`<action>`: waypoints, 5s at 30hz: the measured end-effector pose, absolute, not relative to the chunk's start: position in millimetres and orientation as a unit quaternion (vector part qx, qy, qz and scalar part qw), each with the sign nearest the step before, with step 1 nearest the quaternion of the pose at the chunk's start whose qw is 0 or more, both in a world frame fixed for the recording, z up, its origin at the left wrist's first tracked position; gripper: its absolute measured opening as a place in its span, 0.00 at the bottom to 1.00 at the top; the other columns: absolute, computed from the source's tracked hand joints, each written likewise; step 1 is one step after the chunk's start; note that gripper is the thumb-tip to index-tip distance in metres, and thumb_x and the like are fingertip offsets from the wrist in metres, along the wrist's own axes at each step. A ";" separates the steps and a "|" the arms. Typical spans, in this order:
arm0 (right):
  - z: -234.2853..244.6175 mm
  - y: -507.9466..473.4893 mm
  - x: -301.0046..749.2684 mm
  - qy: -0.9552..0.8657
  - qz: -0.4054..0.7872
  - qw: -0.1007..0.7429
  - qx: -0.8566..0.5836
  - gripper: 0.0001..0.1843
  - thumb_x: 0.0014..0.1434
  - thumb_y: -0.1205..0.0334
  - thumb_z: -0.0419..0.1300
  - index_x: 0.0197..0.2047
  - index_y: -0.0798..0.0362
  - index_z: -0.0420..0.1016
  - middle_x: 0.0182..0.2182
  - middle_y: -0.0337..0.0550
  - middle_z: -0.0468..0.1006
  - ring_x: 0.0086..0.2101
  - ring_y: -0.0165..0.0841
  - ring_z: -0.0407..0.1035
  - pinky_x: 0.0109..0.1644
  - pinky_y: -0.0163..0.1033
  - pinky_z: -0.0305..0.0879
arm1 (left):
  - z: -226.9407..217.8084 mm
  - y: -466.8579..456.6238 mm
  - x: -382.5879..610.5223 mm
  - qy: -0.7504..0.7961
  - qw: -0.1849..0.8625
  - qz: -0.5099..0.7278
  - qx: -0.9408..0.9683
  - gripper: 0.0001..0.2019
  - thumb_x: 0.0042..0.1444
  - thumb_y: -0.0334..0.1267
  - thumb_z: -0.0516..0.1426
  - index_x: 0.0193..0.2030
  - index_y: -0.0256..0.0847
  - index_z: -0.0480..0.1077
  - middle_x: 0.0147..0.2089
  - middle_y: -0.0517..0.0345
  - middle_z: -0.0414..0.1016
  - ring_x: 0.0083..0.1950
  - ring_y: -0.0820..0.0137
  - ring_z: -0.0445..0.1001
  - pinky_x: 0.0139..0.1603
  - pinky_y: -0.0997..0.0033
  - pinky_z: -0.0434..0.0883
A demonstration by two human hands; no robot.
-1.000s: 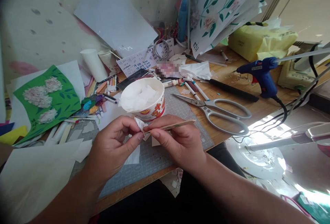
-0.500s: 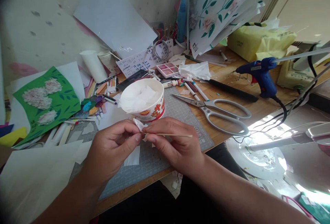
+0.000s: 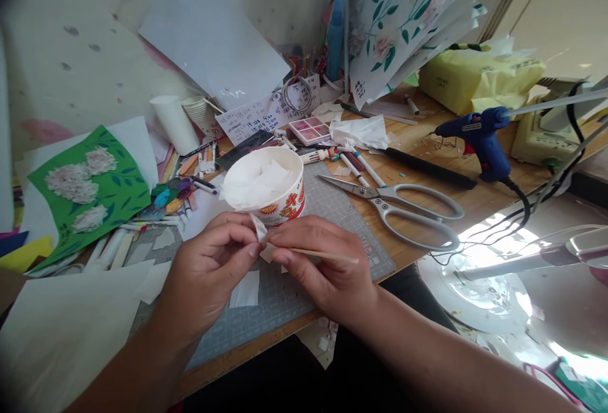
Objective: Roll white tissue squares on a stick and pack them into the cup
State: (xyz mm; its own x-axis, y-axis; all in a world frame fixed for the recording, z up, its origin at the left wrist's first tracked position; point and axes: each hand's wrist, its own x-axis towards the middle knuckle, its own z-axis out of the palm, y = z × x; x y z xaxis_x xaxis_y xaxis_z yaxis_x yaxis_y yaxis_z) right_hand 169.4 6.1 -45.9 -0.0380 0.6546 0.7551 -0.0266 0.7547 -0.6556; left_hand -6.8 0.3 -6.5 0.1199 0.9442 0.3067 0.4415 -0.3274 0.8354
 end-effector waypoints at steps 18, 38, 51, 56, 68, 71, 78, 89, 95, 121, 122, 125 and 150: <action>-48.9 8.1 169.1 -0.640 0.299 0.674 -0.214 0.10 0.63 0.71 0.64 0.46 0.50 0.82 0.34 0.44 0.86 0.38 0.35 0.80 0.44 0.41 0.78 | -8.3 -3.0 -10.9 0.474 0.246 0.420 0.734 0.08 0.59 0.28 0.60 0.31 0.44 0.75 0.41 0.60 0.71 0.45 0.72 0.73 0.48 0.74 0.70; -50.2 7.2 168.3 -0.650 0.266 0.670 -0.240 0.10 0.61 0.72 0.64 0.44 0.50 0.82 0.34 0.44 0.86 0.36 0.36 0.81 0.42 0.43 0.79 | -3.2 -2.3 -7.1 0.460 0.265 0.422 0.735 0.08 0.58 0.26 0.59 0.31 0.42 0.74 0.39 0.58 0.72 0.44 0.71 0.74 0.49 0.73 0.72; -44.2 5.5 169.4 -0.713 0.216 0.628 -0.226 0.10 0.63 0.72 0.62 0.45 0.52 0.80 0.33 0.47 0.86 0.34 0.35 0.81 0.38 0.39 0.80 | -3.3 -2.3 -5.5 0.487 0.259 0.422 0.720 0.08 0.54 0.26 0.58 0.28 0.42 0.70 0.35 0.57 0.72 0.41 0.66 0.74 0.44 0.68 0.71; -44.7 5.6 168.0 -0.708 0.220 0.634 -0.221 0.10 0.62 0.72 0.63 0.45 0.53 0.81 0.33 0.49 0.86 0.34 0.36 0.81 0.38 0.39 0.79 | -2.8 -2.0 -5.3 0.494 0.262 0.414 0.718 0.08 0.53 0.26 0.58 0.27 0.42 0.69 0.35 0.57 0.71 0.41 0.67 0.73 0.43 0.68 0.71; -48.4 7.3 168.6 -0.638 0.308 0.661 -0.248 0.09 0.63 0.70 0.63 0.42 0.49 0.83 0.34 0.43 0.86 0.36 0.36 0.80 0.42 0.42 0.78 | -6.2 -0.1 -10.4 0.498 0.346 0.414 0.679 0.07 0.55 0.29 0.57 0.28 0.42 0.70 0.36 0.57 0.73 0.43 0.64 0.74 0.47 0.63 0.70; -49.9 8.1 168.7 -0.618 0.335 0.663 -0.258 0.07 0.63 0.68 0.63 0.41 0.48 0.83 0.32 0.42 0.86 0.35 0.36 0.80 0.41 0.42 0.79 | -6.8 0.3 -9.7 0.512 0.377 0.415 0.651 0.07 0.54 0.30 0.58 0.27 0.43 0.70 0.35 0.57 0.75 0.41 0.65 0.75 0.45 0.64 0.71; -59.5 10.8 165.4 -0.507 0.478 0.673 -0.248 0.04 0.62 0.60 0.67 0.38 0.49 0.83 0.31 0.42 0.85 0.33 0.35 0.80 0.39 0.42 0.81 | -6.4 -0.3 -8.1 0.544 0.395 0.434 0.600 0.07 0.48 0.29 0.60 0.23 0.42 0.68 0.31 0.60 0.76 0.32 0.70 0.74 0.34 0.71 0.70; -52.1 32.3 196.7 -0.393 0.498 0.731 -0.251 0.02 0.59 0.62 0.70 0.34 0.50 0.83 0.29 0.37 0.85 0.27 0.28 0.80 0.33 0.33 0.81 | -3.4 2.4 -7.8 0.549 0.414 0.449 0.571 0.05 0.44 0.31 0.58 0.20 0.40 0.66 0.26 0.61 0.72 0.28 0.73 0.69 0.30 0.74 0.67; -11.8 60.6 188.9 -0.452 0.363 0.782 -0.230 0.01 0.60 0.63 0.68 0.36 0.48 0.83 0.30 0.36 0.84 0.30 0.30 0.80 0.34 0.35 0.79 | -1.5 2.1 -7.6 0.542 0.442 0.447 0.558 0.06 0.45 0.33 0.58 0.21 0.40 0.65 0.24 0.62 0.70 0.27 0.74 0.65 0.29 0.73 0.63; -9.9 68.5 174.8 -0.705 0.132 0.606 -0.344 0.04 0.63 0.65 0.64 0.37 0.49 0.82 0.36 0.44 0.84 0.41 0.38 0.78 0.49 0.47 0.72 | -6.0 0.1 -5.5 0.506 0.479 0.489 0.525 0.03 0.51 0.35 0.59 0.33 0.40 0.74 0.30 0.62 0.72 0.32 0.71 0.68 0.34 0.72 0.64; -8.0 71.7 174.9 -0.705 0.128 0.609 -0.341 0.04 0.62 0.65 0.65 0.37 0.49 0.82 0.38 0.45 0.84 0.42 0.38 0.78 0.50 0.49 0.72 | -5.6 -0.1 -5.3 0.508 0.480 0.490 0.521 0.03 0.51 0.35 0.59 0.32 0.40 0.74 0.29 0.62 0.72 0.32 0.71 0.68 0.34 0.72 0.64; -3.1 77.7 175.6 -0.707 0.122 0.611 -0.336 0.03 0.62 0.65 0.65 0.37 0.49 0.82 0.41 0.46 0.82 0.46 0.40 0.76 0.51 0.51 0.71 | -4.5 -0.5 -5.1 0.507 0.489 0.494 0.510 0.04 0.50 0.36 0.60 0.32 0.40 0.74 0.29 0.62 0.72 0.32 0.71 0.68 0.34 0.71 0.64; -12.3 15.3 166.8 -0.667 0.191 0.637 -0.335 0.07 0.62 0.67 0.65 0.39 0.45 0.84 0.37 0.41 0.83 0.43 0.37 0.77 0.48 0.44 0.74 | -5.1 -5.6 -6.1 0.456 0.473 0.562 0.502 0.01 0.56 0.32 0.61 0.35 0.41 0.73 0.32 0.63 0.72 0.34 0.73 0.70 0.34 0.75 0.66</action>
State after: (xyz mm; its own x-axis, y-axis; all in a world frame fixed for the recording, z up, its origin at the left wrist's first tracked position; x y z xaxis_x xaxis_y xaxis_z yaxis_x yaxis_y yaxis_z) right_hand 166.8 15.3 -12.3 0.0376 0.6912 0.7217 0.2035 0.7018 -0.6827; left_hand -6.1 -5.6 -5.1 -0.0492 0.9899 0.1329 -0.0736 -0.1363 0.9879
